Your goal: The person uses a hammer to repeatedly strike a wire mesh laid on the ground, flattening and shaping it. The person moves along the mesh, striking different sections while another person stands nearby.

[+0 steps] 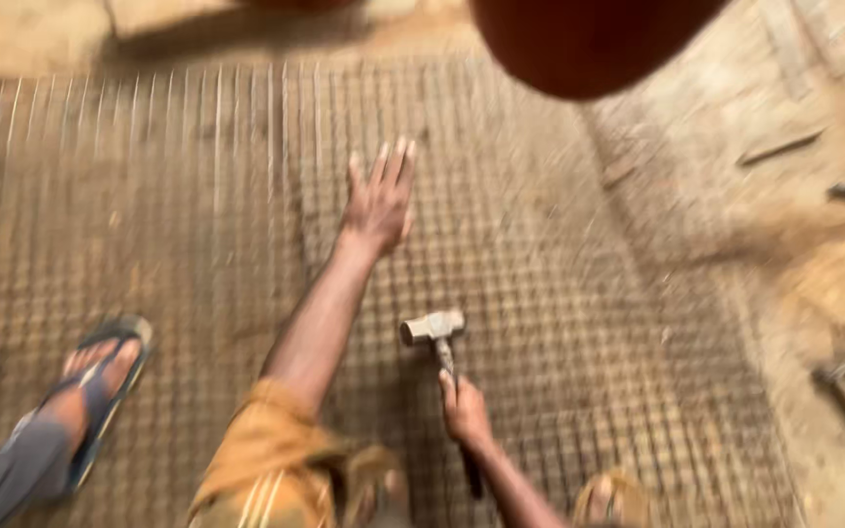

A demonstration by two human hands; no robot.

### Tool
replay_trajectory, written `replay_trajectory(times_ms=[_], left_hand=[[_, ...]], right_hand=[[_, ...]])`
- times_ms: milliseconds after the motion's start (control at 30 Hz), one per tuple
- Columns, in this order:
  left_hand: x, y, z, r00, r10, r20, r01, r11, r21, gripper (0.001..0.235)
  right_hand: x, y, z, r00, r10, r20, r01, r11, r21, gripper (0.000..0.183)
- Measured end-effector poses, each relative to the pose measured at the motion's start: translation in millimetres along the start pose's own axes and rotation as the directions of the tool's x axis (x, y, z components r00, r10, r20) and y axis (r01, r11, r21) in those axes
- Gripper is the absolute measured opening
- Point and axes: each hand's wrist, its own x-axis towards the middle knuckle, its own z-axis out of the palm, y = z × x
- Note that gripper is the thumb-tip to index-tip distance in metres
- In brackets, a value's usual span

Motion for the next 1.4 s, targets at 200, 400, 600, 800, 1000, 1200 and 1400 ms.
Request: replay_trajectory(times_ms=[200, 400, 600, 800, 1000, 1200, 1400], left_hand=[[2, 6, -16, 0.989, -0.130, -0.067, 0.103, 0.942, -0.318, 0.109], [31, 19, -30, 0.983, -0.135, -0.121, 0.064, 0.884, -0.464, 0.108], [25, 5, -25, 0.976, -0.055, 0.209, 0.087, 0.985, -0.147, 0.097], [-17, -36, -25, 0.958, -0.155, 0.240, 0.188, 0.974, -0.126, 0.086], [-59, -56, -24, 0.819, -0.043, 0.572, 0.099, 0.993, -0.067, 0.082], [-152, -34, 55, 0.851, -0.019, 0.525, 0.171, 0.955, -0.243, 0.092], [-205, -8, 168, 0.853, -0.348, 0.390, 0.445, 0.875, -0.191, 0.096]], right_hand=[[-13, 6, -17, 0.968, 0.246, -0.041, -0.234, 0.952, 0.196, 0.045], [-45, 43, -14, 0.994, 0.088, -0.058, -0.091, 0.995, -0.041, 0.039], [-23, 48, -7, 0.992, 0.116, -0.055, -0.113, 0.992, 0.047, 0.045], [17, 35, -41, 0.959, 0.250, 0.137, -0.252, 0.968, -0.005, 0.045], [68, 51, -66, 0.981, 0.186, 0.046, -0.184, 0.982, -0.050, 0.055], [76, 33, -60, 0.954, 0.269, 0.133, -0.289, 0.944, 0.160, 0.054], [102, -5, -65, 0.993, 0.023, 0.117, -0.024, 1.000, 0.010, 0.044]])
